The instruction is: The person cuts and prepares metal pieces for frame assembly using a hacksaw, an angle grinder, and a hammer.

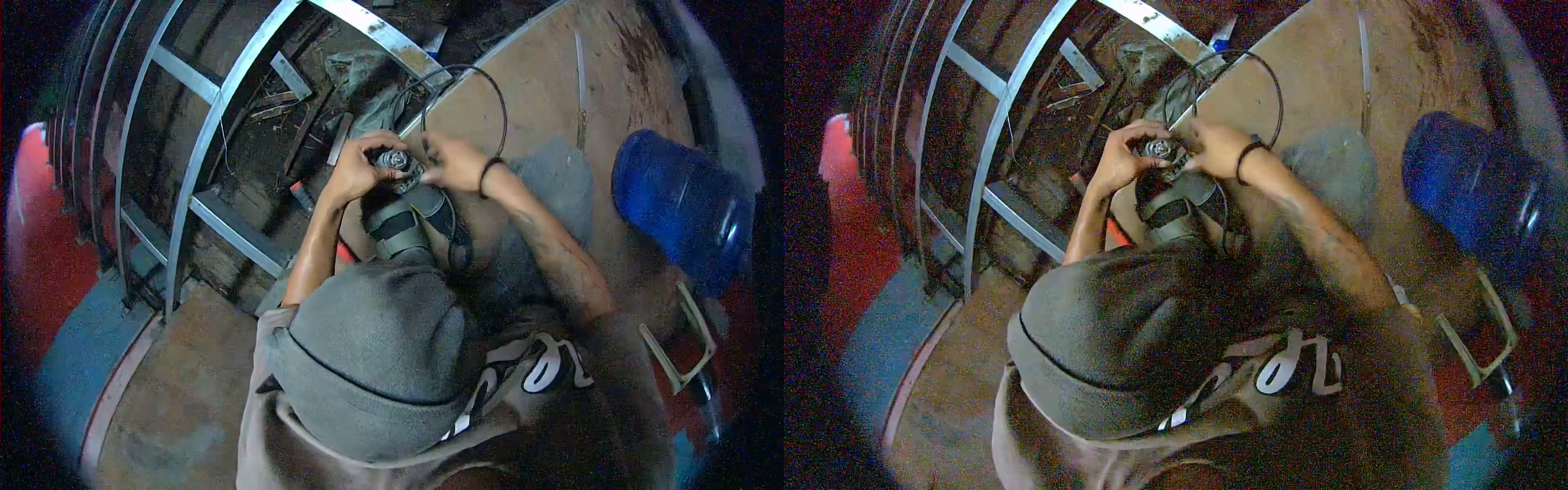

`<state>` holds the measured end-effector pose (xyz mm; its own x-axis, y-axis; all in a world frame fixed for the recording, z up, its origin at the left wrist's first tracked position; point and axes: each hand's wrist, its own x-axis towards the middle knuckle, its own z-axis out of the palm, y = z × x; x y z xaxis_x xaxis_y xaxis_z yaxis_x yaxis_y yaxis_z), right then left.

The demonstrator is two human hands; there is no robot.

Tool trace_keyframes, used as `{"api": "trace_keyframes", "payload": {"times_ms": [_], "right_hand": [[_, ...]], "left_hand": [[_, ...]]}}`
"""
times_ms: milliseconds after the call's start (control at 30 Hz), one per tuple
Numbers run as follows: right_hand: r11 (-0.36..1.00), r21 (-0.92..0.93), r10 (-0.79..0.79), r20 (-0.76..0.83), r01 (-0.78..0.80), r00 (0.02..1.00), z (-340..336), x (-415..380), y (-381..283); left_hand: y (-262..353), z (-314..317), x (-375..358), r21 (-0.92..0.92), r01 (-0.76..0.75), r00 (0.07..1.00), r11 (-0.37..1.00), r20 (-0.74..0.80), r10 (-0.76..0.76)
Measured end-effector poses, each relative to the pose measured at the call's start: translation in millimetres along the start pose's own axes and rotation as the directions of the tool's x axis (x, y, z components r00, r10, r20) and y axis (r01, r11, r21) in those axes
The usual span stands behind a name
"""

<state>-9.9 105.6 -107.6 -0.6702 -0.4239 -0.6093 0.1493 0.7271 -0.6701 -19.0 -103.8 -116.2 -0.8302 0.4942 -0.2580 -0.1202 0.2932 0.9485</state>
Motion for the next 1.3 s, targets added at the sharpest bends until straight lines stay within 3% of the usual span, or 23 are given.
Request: {"api": "trace_keyframes", "payload": {"times_ms": [33,67,233,300,367,433,467,567,700,933,1033,1167,1300], "right_hand": [[0.997,-0.062,0.053,0.149,-0.044,0.987,15,10,-5],[1.0,0.017,0.02,0.127,-0.022,0.992,27,12,-6],[0.969,0.24,-0.082,0.085,0.06,0.993,59,19,14],[0.914,0.336,-0.219,-0.062,0.227,0.974,61,11,10],[0.937,0.29,-0.16,-0.139,0.195,0.977,57,0,2],[0.977,0.211,0.081,-0.273,-0.022,0.958,51,-5,0],[0.993,0.108,0.088,-0.446,-0.044,0.891,49,-6,0],[0.996,0.029,0.086,-0.499,-0.083,0.862,24,1,3],[0.989,0.013,0.137,-0.466,-0.148,0.874,26,6,17],[0.992,0.043,0.128,-0.432,-0.121,0.893,26,8,25],[0.985,0.037,0.167,-0.416,-0.167,0.894,29,10,27],[0.987,0.034,0.154,-0.435,-0.155,0.887,26,8,24],[0.994,0.044,0.111,-0.454,-0.102,0.884,29,10,24]], "left_hand": [[2,-3,-1,0.02,-0.025,0.999,0.999,0.022,0.025],[5,-4,-3,0.1,-0.09,0.996,0.991,-0.007,0.091],[7,-3,-12,0.107,-0.16,0.986,0.981,-0.032,0.164],[8,4,-10,0.114,-0.111,0.986,0.987,-0.109,0.123],[6,9,-3,0.076,-0.155,0.979,0.985,-0.121,0.163],[8,21,5,0.13,-0.225,0.929,0.966,-0.27,0.253],[8,27,12,0.176,-0.214,0.892,0.961,-0.367,0.266],[-8,37,35,0.251,-0.213,0.799,0.944,-0.511,0.317],[10,41,42,0.331,-0.141,0.825,0.933,-0.482,0.295],[7,44,40,0.386,-0.145,0.819,0.911,-0.471,0.329],[-1,49,42,0.303,-0.136,0.825,0.943,-0.493,0.277],[5,48,41,0.254,-0.218,0.82,0.942,-0.476,0.318],[4,46,41,0.3,-0.215,0.806,0.929,-0.483,0.343]]}}
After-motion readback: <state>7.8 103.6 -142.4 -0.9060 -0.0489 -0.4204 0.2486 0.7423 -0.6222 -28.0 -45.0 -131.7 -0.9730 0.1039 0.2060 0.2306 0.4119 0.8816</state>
